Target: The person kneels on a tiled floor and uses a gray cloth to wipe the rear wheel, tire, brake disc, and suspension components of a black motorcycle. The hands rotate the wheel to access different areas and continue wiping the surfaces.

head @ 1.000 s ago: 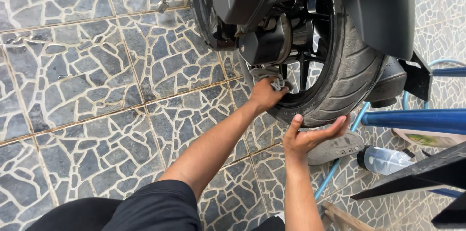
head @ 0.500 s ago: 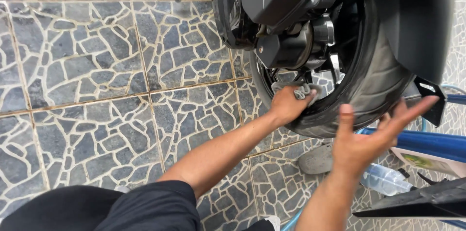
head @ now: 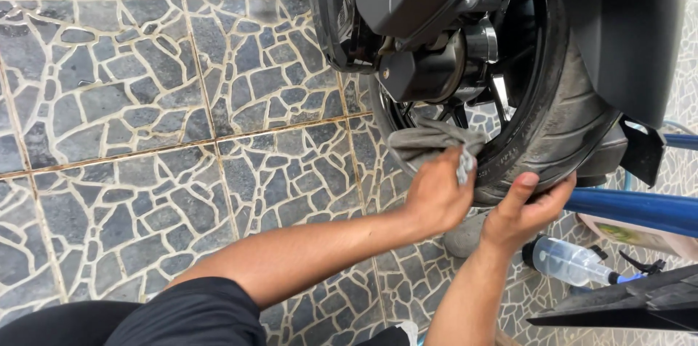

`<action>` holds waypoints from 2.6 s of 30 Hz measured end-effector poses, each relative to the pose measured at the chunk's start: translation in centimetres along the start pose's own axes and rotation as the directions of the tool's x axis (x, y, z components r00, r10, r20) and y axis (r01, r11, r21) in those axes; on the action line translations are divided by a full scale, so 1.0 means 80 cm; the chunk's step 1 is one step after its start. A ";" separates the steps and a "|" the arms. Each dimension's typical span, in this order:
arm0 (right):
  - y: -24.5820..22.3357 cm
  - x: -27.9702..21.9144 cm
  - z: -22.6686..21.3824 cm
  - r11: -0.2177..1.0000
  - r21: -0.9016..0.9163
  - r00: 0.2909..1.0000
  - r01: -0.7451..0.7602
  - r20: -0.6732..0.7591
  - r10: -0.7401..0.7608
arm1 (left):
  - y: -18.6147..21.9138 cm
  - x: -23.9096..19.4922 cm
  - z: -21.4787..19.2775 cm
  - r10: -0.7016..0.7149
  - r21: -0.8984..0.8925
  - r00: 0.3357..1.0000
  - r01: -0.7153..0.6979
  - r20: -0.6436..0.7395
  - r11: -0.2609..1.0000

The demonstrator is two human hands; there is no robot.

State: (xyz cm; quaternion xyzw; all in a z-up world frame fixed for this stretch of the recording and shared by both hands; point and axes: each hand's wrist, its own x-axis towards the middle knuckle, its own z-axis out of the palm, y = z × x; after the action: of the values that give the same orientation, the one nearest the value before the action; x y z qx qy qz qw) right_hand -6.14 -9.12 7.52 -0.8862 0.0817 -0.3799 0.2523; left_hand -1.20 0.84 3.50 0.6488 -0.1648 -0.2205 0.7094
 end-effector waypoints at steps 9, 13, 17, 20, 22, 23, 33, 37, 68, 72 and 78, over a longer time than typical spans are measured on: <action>-0.003 0.003 0.017 0.993 0.103 0.997 0.056 0.039 -0.061 | -0.049 0.047 -0.011 0.482 -0.048 0.876 -0.480 0.021 0.876; 0.000 0.001 0.016 0.994 0.099 0.998 0.052 0.033 -0.055 | -0.088 0.042 -0.006 0.510 -0.066 0.860 -0.509 -0.002 0.858; -0.004 0.001 0.018 0.992 0.110 0.998 0.058 0.017 -0.060 | -0.154 0.027 -0.020 0.394 0.310 0.901 -0.433 0.181 0.847; -0.018 0.003 0.023 0.987 0.152 0.998 0.055 0.003 -0.056 | -0.141 0.022 -0.030 0.476 0.282 0.868 -0.496 0.141 0.821; -0.018 0.000 0.022 0.986 0.154 0.998 0.057 0.001 -0.058 | -0.125 0.019 -0.024 0.480 0.249 0.871 -0.491 0.109 0.835; -0.016 -0.001 0.022 0.987 0.151 0.999 0.047 -0.007 -0.046 | -0.117 0.019 -0.021 0.478 0.215 0.874 -0.485 0.091 0.848; 0.026 -0.024 0.025 0.990 0.098 0.993 0.106 0.034 -0.109 | -0.094 0.035 0.005 0.497 -0.022 0.853 -0.506 -0.161 0.862; 0.067 -0.069 0.054 0.989 -0.120 0.969 0.083 -0.222 -0.108 | -0.230 0.048 -0.005 0.701 0.135 0.712 -0.691 -0.048 0.711; 0.059 -0.068 0.037 0.977 -0.162 0.988 0.141 -0.046 -0.150 | -0.184 0.008 -0.006 0.349 0.389 0.934 -0.351 0.079 0.852; 0.007 -0.015 0.024 0.969 -0.188 0.986 0.163 0.006 -0.165 | -0.117 0.026 -0.004 0.352 0.205 0.929 -0.325 -0.113 0.923; -0.028 0.034 -0.001 0.993 -0.076 0.989 0.090 0.127 -0.080 | -0.066 0.099 -0.010 -0.097 0.048 0.971 0.089 0.220 0.995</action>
State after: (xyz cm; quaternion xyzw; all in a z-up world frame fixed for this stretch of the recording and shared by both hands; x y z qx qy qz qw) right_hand -4.38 -8.15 10.38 -0.9202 0.0435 -0.3311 0.2042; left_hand 5.42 -2.95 -2.24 0.6402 -0.2167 -0.3215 0.6631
